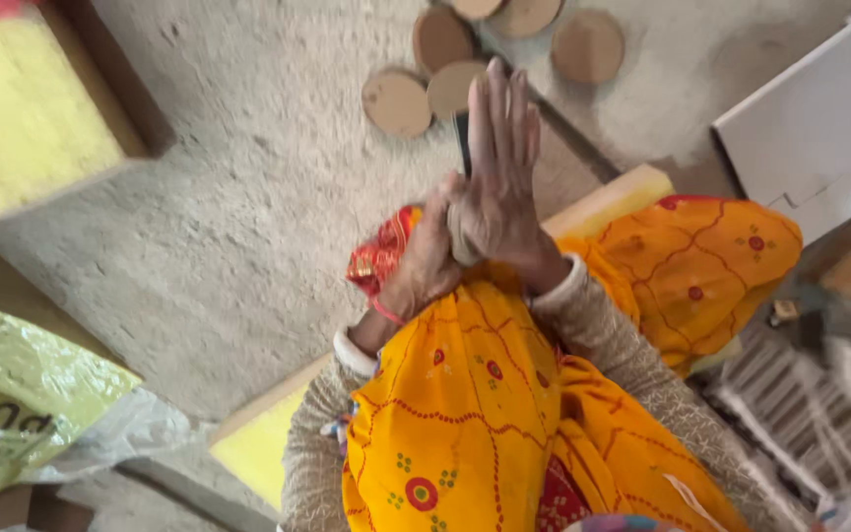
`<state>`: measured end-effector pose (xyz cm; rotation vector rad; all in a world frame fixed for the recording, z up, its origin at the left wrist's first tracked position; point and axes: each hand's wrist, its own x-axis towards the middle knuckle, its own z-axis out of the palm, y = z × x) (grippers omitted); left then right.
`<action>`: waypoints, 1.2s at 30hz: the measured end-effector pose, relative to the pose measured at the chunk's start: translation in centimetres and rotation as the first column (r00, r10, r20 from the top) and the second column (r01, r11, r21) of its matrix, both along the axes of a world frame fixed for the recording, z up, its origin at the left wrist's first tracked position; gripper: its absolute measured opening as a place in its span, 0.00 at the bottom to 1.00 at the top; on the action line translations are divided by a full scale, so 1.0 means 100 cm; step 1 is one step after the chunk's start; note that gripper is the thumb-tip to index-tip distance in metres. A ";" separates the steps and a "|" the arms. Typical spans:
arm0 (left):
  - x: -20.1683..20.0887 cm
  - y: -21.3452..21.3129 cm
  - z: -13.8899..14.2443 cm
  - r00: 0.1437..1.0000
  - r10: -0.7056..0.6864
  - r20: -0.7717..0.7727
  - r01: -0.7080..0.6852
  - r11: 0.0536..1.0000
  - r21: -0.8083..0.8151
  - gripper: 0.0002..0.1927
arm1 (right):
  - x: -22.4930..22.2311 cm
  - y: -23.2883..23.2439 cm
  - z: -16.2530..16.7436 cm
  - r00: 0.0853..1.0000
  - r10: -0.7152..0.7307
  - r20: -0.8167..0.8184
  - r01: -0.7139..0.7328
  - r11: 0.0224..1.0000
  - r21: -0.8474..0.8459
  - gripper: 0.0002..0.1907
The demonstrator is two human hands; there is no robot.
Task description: The person sits cross-legged on a cushion on the floor and sands round wooden discs by hand using a sanding block, rubbing the surfaces and edges of one disc at a time and setting finished discs aside with others on the floor.
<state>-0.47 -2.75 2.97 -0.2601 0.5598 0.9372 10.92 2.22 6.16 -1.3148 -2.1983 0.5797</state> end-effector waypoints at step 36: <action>-0.012 -0.001 0.020 0.979 0.019 0.201 -0.056 0.983 0.178 0.35 | 0.072 0.019 -0.022 -0.057 -0.763 -0.644 -0.945 0.249 -0.211 0.37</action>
